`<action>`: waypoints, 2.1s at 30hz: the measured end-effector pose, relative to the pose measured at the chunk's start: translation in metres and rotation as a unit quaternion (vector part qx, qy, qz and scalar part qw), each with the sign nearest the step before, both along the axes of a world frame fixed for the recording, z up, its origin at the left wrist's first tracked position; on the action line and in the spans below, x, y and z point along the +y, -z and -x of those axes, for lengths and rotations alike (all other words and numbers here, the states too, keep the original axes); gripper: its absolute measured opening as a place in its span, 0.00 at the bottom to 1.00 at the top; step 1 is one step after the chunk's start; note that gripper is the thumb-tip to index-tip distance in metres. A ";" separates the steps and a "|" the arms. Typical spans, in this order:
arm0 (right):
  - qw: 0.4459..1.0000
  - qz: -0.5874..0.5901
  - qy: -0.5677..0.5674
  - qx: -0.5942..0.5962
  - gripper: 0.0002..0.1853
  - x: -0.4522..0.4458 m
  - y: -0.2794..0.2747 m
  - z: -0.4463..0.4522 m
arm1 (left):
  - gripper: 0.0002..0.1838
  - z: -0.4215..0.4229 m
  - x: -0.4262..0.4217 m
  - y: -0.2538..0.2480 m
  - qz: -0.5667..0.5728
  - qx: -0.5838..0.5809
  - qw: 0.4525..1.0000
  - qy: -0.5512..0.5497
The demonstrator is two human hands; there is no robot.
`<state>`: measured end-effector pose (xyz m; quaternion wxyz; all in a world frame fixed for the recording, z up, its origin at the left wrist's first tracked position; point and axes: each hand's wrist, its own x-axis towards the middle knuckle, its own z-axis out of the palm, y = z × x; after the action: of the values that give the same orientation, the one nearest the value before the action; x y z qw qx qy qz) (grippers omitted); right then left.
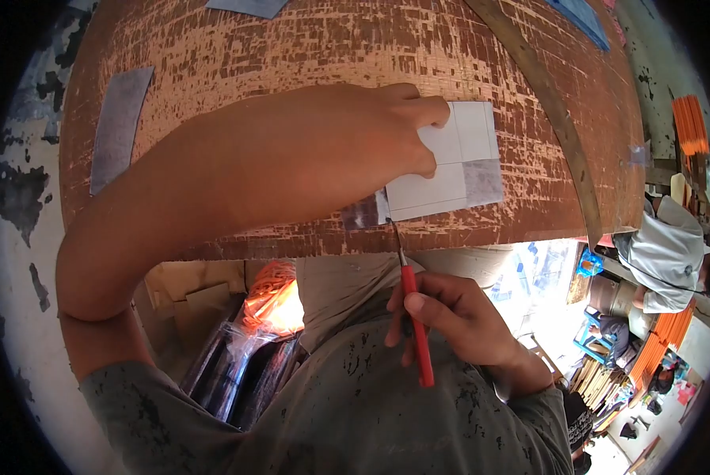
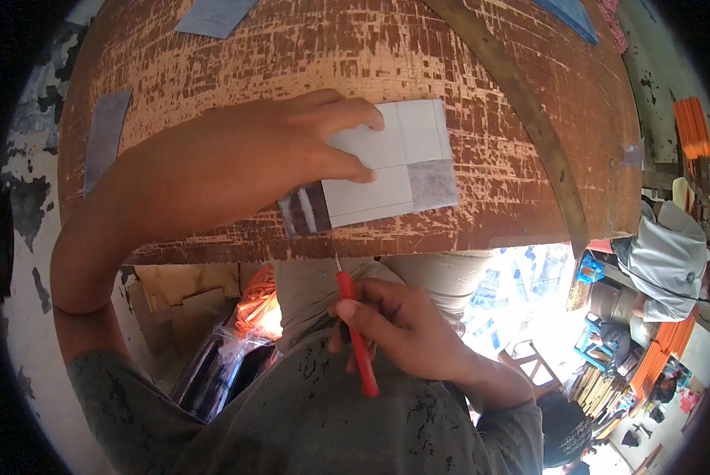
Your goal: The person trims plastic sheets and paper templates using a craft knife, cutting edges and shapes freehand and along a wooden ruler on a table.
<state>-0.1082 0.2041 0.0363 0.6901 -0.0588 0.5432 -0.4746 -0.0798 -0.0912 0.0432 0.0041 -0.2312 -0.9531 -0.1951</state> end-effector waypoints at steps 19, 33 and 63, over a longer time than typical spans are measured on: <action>0.801 0.125 -0.185 0.555 0.18 0.006 -0.033 0.045 | 0.23 -0.002 -0.010 0.006 -0.012 0.008 1.000 0.004; 0.430 0.205 -0.260 0.840 0.19 -0.067 -0.007 0.083 | 0.27 0.009 -0.027 0.001 -0.039 -0.105 0.994 0.020; 0.410 0.223 -0.318 0.825 0.21 -0.080 -0.019 0.086 | 0.17 0.015 -0.025 0.012 -0.100 -0.050 0.993 0.040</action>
<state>-0.1938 0.1238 0.0556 -0.0273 -0.7423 0.6679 -0.0473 -0.0947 -0.1164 0.0308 -0.0282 -0.2574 -0.9178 -0.3010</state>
